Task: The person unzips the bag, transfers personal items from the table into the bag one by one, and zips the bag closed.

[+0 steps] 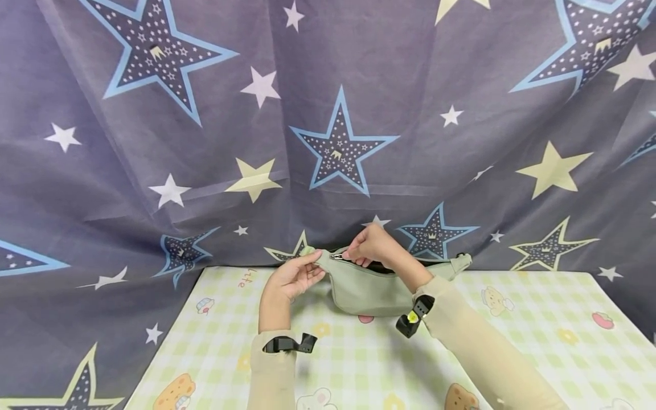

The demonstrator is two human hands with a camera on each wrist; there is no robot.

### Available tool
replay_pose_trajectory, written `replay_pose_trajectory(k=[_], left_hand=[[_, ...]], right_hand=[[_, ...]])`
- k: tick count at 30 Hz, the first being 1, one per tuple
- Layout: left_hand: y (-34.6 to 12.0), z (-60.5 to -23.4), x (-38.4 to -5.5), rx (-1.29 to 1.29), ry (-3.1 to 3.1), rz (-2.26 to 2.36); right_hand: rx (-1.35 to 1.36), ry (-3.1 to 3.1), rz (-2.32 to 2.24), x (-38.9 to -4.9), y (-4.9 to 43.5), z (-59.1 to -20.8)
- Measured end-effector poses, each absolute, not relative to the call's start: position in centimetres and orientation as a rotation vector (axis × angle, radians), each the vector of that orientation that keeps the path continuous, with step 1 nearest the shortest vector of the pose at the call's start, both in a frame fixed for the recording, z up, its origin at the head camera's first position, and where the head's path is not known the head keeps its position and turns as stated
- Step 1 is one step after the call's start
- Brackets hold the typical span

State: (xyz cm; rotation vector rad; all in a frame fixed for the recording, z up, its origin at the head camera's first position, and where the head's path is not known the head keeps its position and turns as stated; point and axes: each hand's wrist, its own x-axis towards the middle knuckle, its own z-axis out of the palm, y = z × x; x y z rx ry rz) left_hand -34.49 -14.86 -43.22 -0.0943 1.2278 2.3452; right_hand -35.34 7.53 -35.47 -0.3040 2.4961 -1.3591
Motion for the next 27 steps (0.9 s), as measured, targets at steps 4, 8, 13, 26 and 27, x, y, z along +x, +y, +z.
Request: replay_pose_trajectory(k=[4,8,13,26,27], left_hand=[[-15.07,-43.13,-34.26,-0.113,1.223,2.356],[-15.15,-43.06,-34.21,-0.137,1.228,2.366],[-15.06,-42.88,-34.37,-0.149,1.239,2.376],[-14.91,-43.17,-34.60,-0.182,1.230,2.389],[-14.92,-43.27,-34.57,-0.183,1.224,2.392]], right_hand=[[-0.253,2.477,-1.345,-35.37,7.30,-35.38],[-0.232,2.458,-1.344,-35.44,7.14,-35.30],[-0.188,2.446,-1.360,-35.64,6.99,-35.11],[-0.163,2.482,-1.325,-35.63,7.29,-34.79],[-0.158,2.482,-1.323,-35.59,7.36,-34.86]])
